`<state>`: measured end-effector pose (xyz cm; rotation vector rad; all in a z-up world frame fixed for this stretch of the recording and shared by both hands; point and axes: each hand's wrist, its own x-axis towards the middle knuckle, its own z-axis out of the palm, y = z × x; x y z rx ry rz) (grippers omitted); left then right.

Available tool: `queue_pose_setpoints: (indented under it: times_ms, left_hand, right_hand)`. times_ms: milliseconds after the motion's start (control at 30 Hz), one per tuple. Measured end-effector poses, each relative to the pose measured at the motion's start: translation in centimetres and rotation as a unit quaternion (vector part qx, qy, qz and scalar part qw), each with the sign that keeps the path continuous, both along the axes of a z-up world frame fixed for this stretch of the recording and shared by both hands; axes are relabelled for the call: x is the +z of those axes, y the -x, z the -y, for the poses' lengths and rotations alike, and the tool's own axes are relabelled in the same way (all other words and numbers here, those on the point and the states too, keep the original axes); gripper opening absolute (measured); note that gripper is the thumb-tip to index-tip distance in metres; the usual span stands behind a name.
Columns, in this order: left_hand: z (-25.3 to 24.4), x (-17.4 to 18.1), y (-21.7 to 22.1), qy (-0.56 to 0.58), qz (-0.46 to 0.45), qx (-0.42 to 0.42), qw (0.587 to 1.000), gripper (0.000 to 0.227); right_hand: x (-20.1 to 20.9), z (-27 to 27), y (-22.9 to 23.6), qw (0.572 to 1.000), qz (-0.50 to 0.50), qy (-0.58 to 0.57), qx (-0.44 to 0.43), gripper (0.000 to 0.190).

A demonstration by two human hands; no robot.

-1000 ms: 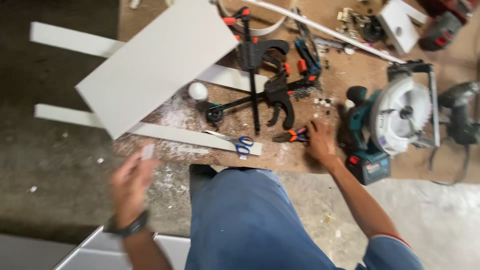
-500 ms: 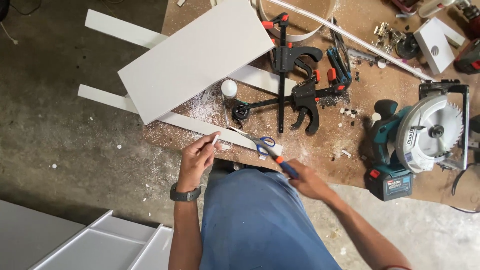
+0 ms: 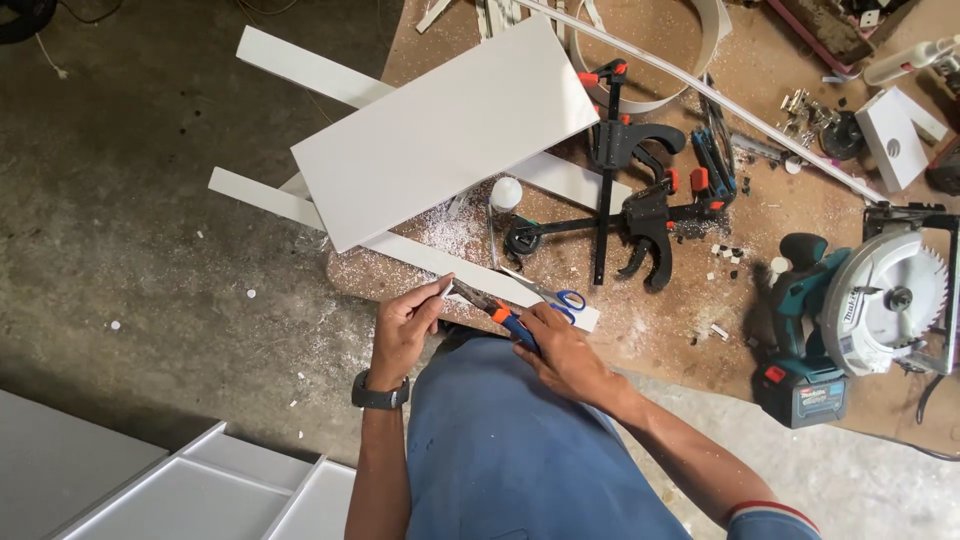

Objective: Applying glue to white wooden boards and attaching thin trim strips using pliers and hand pressure.

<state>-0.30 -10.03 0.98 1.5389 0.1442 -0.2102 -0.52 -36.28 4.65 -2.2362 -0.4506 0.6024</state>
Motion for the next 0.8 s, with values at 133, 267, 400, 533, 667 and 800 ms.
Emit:
queue_pose_setpoints:
  times_ms: [133, 267, 400, 533, 667, 800]
  left_hand:
    - [-1.4, 0.0, -0.7, -0.027, -0.010, -0.014, 0.999, 0.032]
    - [-2.6, -0.8, -0.9, -0.028, -0.015, -0.011, 0.999, 0.034]
    - [-3.1, -0.6, -1.3, -0.052, -0.015, -0.002, 0.999, 0.032]
    - [-3.3, -1.0, -1.3, -0.049, -0.023, 0.035, 0.998, 0.032]
    - [-2.6, -2.6, -1.6, -0.098, -0.037, 0.069, 0.992, 0.031]
    - [-2.7, -4.1, -1.5, 0.010, -0.051, 0.126, 0.991, 0.032]
  right_hand:
    - [-0.1, -1.1, -0.3, 1.000, 0.025, -0.001, 0.009, 0.043]
    - [1.2, -1.8, -0.8, 0.997, 0.012, -0.045, 0.054, 0.045]
    - [-0.6, -3.2, -0.7, 0.999, 0.006, 0.037, 0.022, 0.049]
    - [-0.9, -4.2, -0.7, 0.986, 0.154, 0.066, 0.014, 0.028]
    - [-2.8, -4.7, -1.1, 0.956, 0.227, 0.184, 0.037, 0.016]
    - [-0.2, -5.3, -2.9, 0.997, 0.046, 0.059, 0.005, 0.023]
